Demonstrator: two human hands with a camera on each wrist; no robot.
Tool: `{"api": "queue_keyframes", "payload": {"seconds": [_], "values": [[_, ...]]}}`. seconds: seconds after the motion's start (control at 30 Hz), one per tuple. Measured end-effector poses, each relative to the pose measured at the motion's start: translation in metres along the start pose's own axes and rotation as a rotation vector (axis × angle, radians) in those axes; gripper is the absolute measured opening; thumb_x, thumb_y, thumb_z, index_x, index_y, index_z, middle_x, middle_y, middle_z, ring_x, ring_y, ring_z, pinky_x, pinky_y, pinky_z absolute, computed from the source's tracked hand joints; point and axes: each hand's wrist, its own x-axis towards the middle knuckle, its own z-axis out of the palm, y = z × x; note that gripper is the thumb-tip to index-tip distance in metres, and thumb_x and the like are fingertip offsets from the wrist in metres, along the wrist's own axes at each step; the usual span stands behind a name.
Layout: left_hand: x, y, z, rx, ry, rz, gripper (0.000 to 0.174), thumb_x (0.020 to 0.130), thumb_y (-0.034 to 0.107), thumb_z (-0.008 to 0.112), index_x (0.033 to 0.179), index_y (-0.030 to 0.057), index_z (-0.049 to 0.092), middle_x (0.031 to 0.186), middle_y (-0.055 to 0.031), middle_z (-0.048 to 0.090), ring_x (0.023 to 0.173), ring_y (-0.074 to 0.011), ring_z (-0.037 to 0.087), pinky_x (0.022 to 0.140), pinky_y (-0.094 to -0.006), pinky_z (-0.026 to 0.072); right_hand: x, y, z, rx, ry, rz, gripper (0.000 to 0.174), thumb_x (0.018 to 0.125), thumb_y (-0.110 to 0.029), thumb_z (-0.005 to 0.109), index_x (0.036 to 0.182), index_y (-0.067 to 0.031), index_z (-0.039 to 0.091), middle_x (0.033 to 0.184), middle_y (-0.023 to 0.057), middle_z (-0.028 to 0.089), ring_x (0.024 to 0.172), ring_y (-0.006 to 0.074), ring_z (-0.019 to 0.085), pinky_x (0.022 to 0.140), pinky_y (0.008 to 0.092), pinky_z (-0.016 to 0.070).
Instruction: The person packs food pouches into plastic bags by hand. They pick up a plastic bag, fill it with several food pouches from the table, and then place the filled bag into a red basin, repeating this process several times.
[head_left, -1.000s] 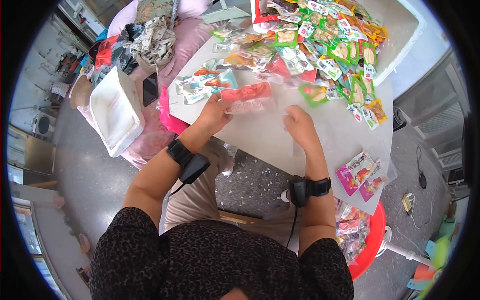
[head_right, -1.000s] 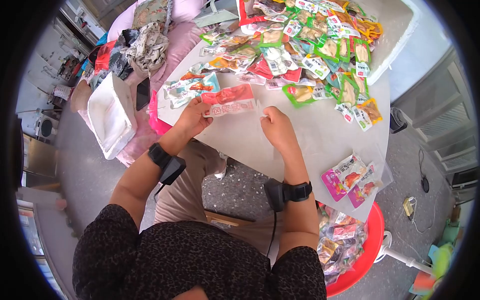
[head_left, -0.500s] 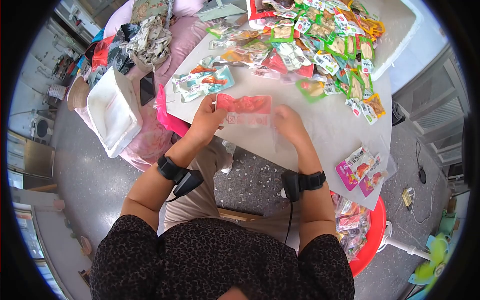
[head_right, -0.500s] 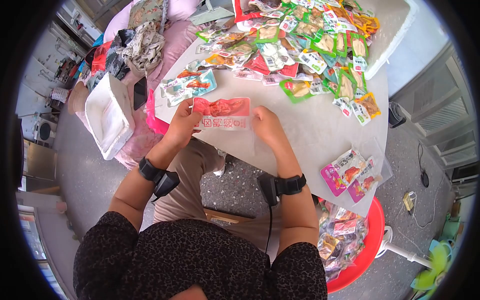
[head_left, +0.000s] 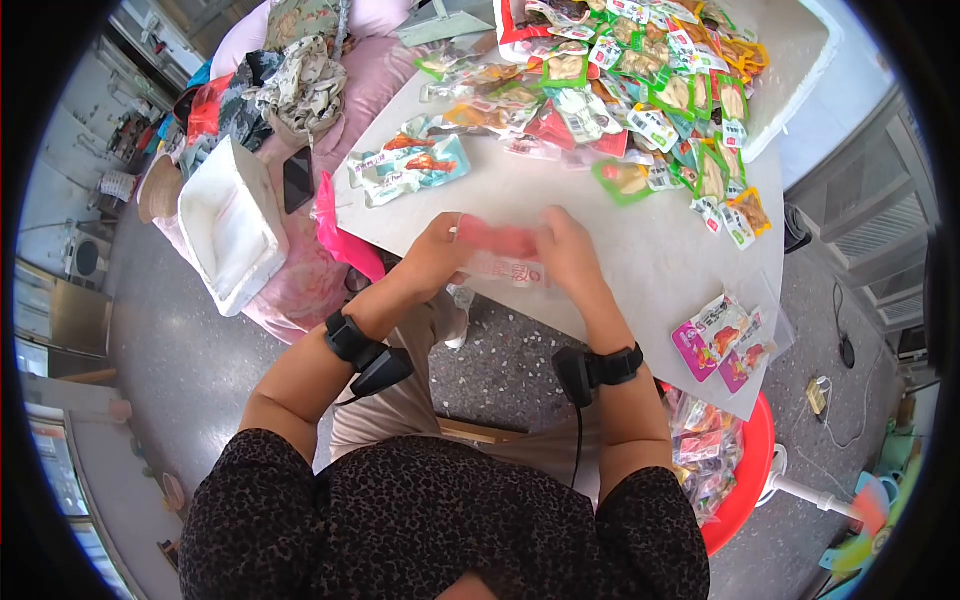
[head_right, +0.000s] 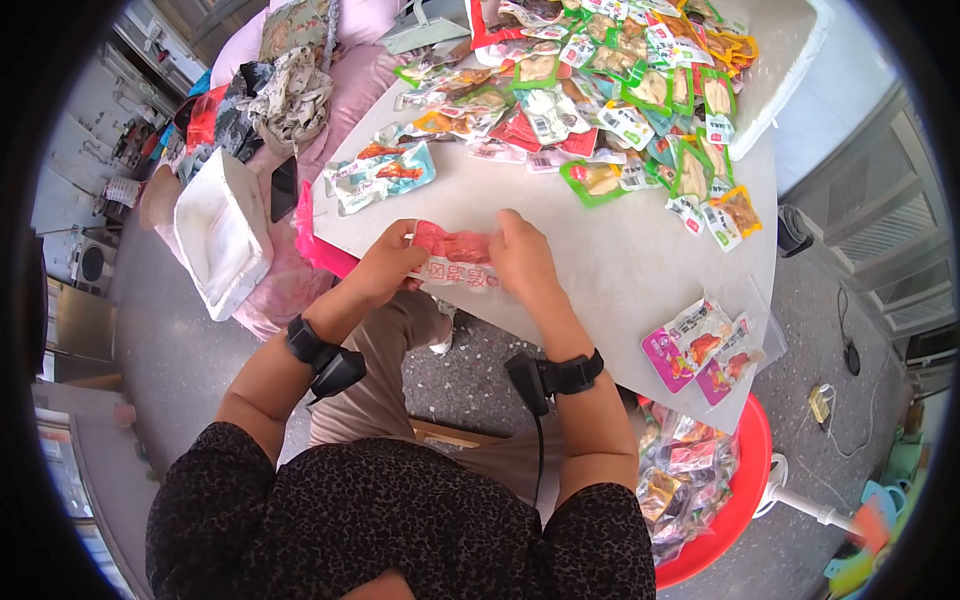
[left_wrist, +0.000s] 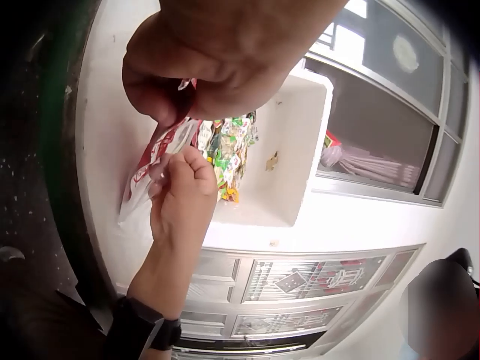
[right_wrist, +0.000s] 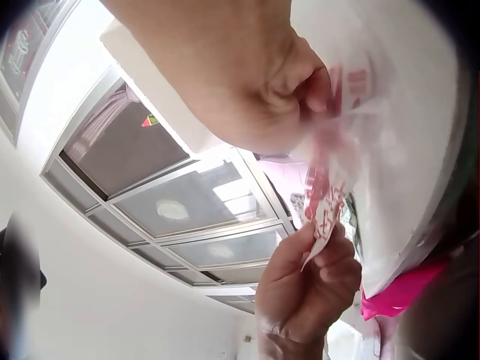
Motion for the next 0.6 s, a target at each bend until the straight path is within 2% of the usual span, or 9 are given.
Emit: {"api": "queue_keyframes", "payload": {"seconds": [0.1,0.2,0.3,0.4,0.5,0.6], "values": [[0.01,-0.007,0.015,-0.103,-0.03,-0.013,0.039,0.074,0.021,0.052,0.107,0.0056,0.039,0.093,-0.0074,0.05,0.081,-0.0147,0.052,0.059,-0.0268,0.045,-0.002,-0.002,0.008,0.035,0.007,-0.044,0.02,0.073,-0.01,0.045,0.09,-0.0001,0.047,0.082,0.0221,0.052,0.078,0.0351,0.051,0.067,0.0363,0.0402],[0.014,0.0,0.028,-0.052,-0.087,-0.01,0.039,0.076,0.024,0.051,0.11,0.0082,0.039,0.094,-0.0073,0.05,0.083,-0.015,0.051,0.059,-0.0269,0.0455,-0.002,-0.005,0.008,0.069,0.07,-0.106,0.015,0.074,-0.01,0.044,0.086,-0.0004,0.046,0.075,0.0233,0.052,0.074,0.0386,0.05,0.063,0.0419,0.04],[0.015,0.012,0.047,-0.115,-0.078,-0.069,0.042,0.077,0.012,0.048,0.115,0.0086,0.032,0.084,-0.0052,0.052,0.068,-0.0109,0.052,0.052,-0.0219,0.044,0.001,0.0,0.01,0.089,0.145,-0.135,0.015,0.074,-0.01,0.044,0.086,-0.0004,0.046,0.075,0.0235,0.052,0.074,0.0386,0.05,0.063,0.0415,0.04],[0.021,0.017,0.05,0.147,-0.076,0.04,0.044,0.076,0.012,0.049,0.116,0.0069,0.032,0.078,-0.0052,0.051,0.061,-0.01,0.052,0.049,-0.0218,0.0435,-0.001,-0.004,0.005,0.128,0.197,-0.11,0.015,0.075,-0.01,0.043,0.086,-0.0006,0.046,0.075,0.023,0.052,0.072,0.0381,0.051,0.062,0.0415,0.0398],[0.037,0.018,0.047,0.266,0.011,0.157,0.039,0.076,0.012,0.049,0.112,0.0041,0.036,0.069,-0.0041,0.05,0.05,-0.0084,0.048,0.043,-0.021,0.0402,0.002,-0.003,0.002,0.11,0.197,-0.146,0.014,0.075,-0.009,0.043,0.086,-0.0013,0.047,0.074,0.0213,0.052,0.071,0.0375,0.051,0.062,0.0416,0.0399],[0.033,0.029,0.032,-0.042,-0.13,-0.035,0.034,0.075,0.011,0.049,0.105,0.0021,0.038,0.065,-0.0036,0.05,0.045,-0.0072,0.043,0.04,-0.0202,0.0366,0.003,-0.004,-0.002,0.0,0.144,-0.11,0.014,0.074,-0.008,0.044,0.087,-0.0021,0.047,0.075,0.0198,0.053,0.073,0.0365,0.051,0.063,0.0409,0.0402]]}}
